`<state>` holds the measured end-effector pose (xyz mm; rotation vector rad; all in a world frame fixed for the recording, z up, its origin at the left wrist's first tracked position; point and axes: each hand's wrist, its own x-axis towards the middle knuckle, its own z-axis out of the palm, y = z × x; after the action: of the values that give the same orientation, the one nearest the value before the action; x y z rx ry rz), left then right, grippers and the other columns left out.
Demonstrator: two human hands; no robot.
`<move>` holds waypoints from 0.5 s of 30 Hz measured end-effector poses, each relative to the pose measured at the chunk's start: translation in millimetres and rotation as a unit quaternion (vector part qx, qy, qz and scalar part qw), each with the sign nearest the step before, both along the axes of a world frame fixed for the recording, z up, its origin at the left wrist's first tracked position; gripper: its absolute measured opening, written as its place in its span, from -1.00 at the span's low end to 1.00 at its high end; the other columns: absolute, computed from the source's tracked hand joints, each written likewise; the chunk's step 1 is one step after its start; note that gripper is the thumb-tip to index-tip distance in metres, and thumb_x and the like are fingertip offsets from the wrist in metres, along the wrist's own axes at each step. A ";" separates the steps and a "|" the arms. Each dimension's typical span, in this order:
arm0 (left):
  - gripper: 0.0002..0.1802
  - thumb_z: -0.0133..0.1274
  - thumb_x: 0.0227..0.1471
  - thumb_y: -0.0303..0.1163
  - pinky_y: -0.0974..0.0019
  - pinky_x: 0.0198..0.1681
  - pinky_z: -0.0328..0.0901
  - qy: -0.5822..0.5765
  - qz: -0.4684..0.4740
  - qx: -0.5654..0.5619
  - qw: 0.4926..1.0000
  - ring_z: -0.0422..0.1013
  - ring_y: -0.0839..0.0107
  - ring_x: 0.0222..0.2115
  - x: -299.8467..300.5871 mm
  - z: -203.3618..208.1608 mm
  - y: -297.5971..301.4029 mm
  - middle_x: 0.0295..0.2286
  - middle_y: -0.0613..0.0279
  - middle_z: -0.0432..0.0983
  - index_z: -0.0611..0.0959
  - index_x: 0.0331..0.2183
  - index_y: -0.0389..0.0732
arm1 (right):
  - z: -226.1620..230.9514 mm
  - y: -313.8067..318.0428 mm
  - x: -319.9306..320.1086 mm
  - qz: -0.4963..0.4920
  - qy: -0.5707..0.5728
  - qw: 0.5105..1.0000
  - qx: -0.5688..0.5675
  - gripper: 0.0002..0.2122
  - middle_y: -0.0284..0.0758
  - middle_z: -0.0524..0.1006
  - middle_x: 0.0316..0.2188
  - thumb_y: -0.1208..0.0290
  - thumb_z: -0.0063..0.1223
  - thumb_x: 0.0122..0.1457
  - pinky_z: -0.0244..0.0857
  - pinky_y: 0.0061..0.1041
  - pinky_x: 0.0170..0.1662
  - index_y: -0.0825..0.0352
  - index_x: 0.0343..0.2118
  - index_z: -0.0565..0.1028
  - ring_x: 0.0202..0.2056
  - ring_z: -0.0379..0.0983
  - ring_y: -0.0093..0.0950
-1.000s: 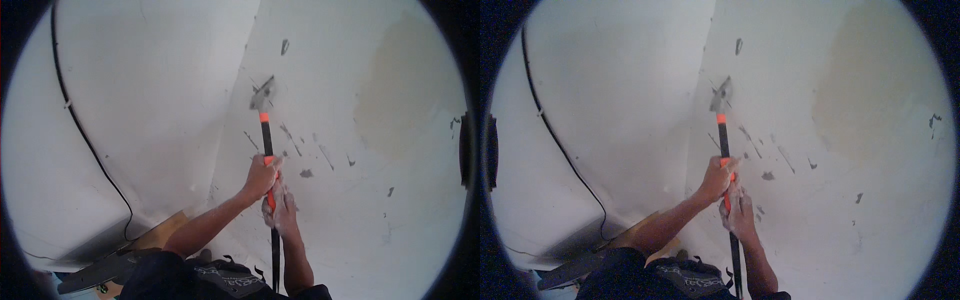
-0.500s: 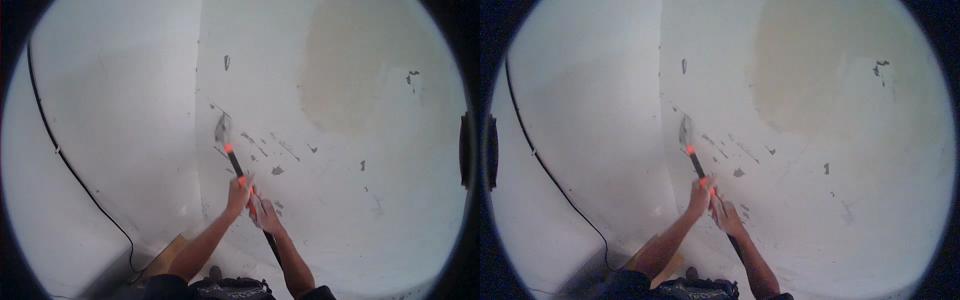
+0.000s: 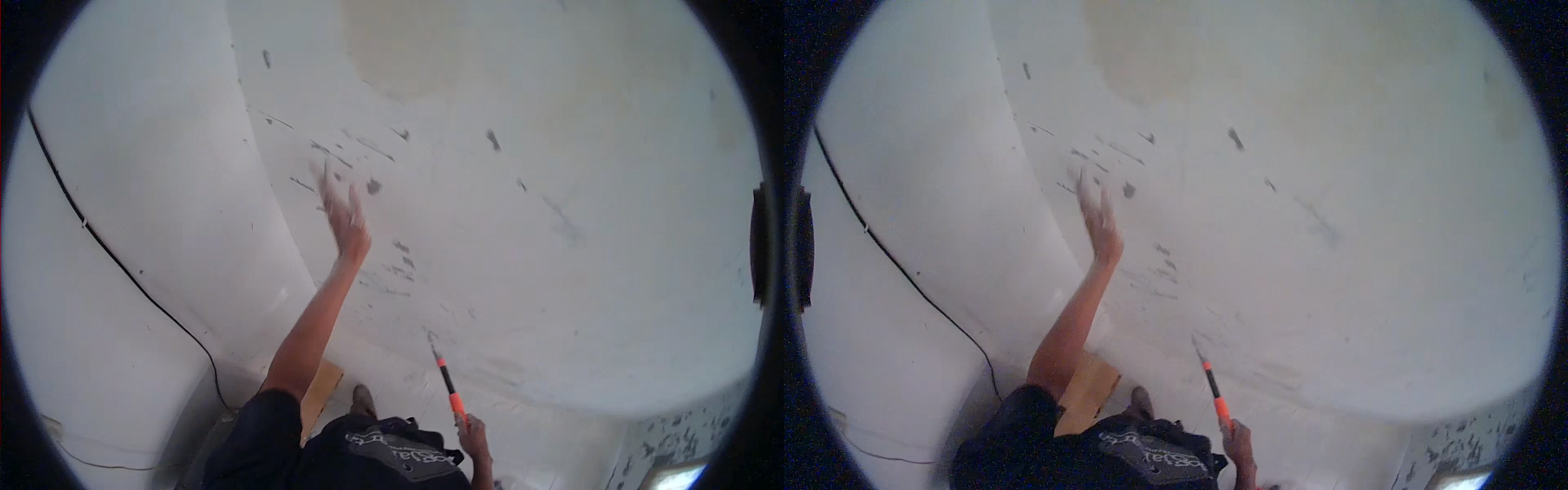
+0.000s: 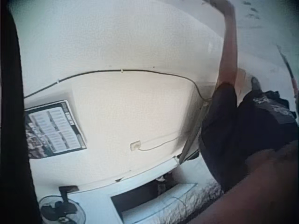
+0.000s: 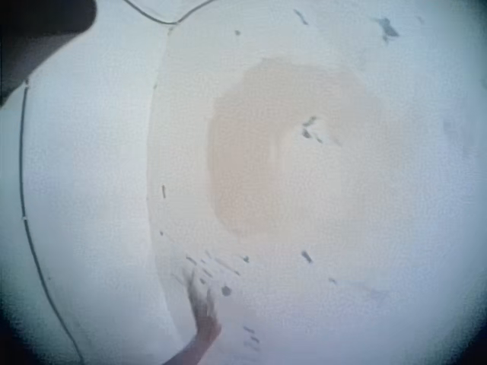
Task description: The person scrapes peeling paint and plaster from a wall and ceiling using a long-handled scraper.
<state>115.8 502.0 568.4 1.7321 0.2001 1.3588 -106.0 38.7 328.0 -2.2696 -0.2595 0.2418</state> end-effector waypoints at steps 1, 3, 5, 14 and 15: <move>-0.20 -0.20 0.34 -0.09 -0.03 0.40 -0.32 -0.028 -0.003 0.039 0.999 -0.34 -0.04 0.40 16.3 19.1 -12.4 0.37 -0.21 -0.29 -0.06 0.35 -0.36 | -0.2 -13.7 -9.6 -0.027 0.027 0.999 -0.011 -0.62 -0.18 0.47 -0.70 0.17 0.03 0.32 0.27 -0.34 -0.50 0.41 -0.50 0.51 -0.64 0.42 -0.37; -0.17 -0.23 0.34 -0.10 -0.01 0.41 -0.43 -0.051 0.056 0.050 0.996 -0.38 -0.08 0.40 51.0 35.5 -52.9 0.37 -0.21 -0.37 -0.13 0.34 -0.44 | -1.2 -34.7 -27.3 -0.060 0.035 0.997 -0.020 -0.61 -0.19 0.46 -0.70 0.18 0.02 0.33 0.25 -0.32 -0.51 0.41 -0.52 0.49 -0.65 0.41 -0.36; -0.12 -0.21 0.32 -0.07 -0.02 0.41 -0.42 -0.027 0.067 0.096 0.993 -0.42 -0.09 0.39 58.7 12.6 -106.4 0.36 -0.26 -0.38 -0.18 0.33 -0.45 | -3.6 -49.7 -43.4 -0.084 -0.003 0.996 -0.009 -0.59 -0.22 0.42 -0.73 0.15 0.01 0.34 0.21 -0.31 -0.53 0.41 -0.53 0.47 -0.65 0.38 -0.38; -0.10 -0.02 0.21 -0.08 -0.19 0.39 -0.26 0.063 -0.266 0.627 0.729 -0.18 -0.17 0.36 -1.9 -112.6 -192.6 0.36 -0.14 -0.14 0.00 0.34 -0.37 | -24.5 -101.1 -119.1 -0.213 0.070 0.963 0.147 -0.58 -0.47 0.28 -0.78 0.10 -0.06 0.37 0.05 -0.53 -0.65 0.36 -0.52 0.43 -0.74 0.20 -0.65; -0.10 -0.03 0.21 -0.07 -0.17 0.39 -0.26 0.051 -0.194 0.571 0.796 -0.18 -0.17 0.36 4.9 -99.8 -186.9 0.35 -0.17 -0.13 0.01 0.34 -0.38 | -27.9 -109.5 -125.9 -0.231 0.079 0.960 0.135 -0.58 -0.47 0.28 -0.78 0.10 -0.06 0.37 0.04 -0.53 -0.65 0.36 -0.52 0.43 -0.74 0.20 -0.66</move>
<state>120.7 315.1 468.6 2.5966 -1.0962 1.0919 -231.9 -70.8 300.1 -1.9600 0.3065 0.1305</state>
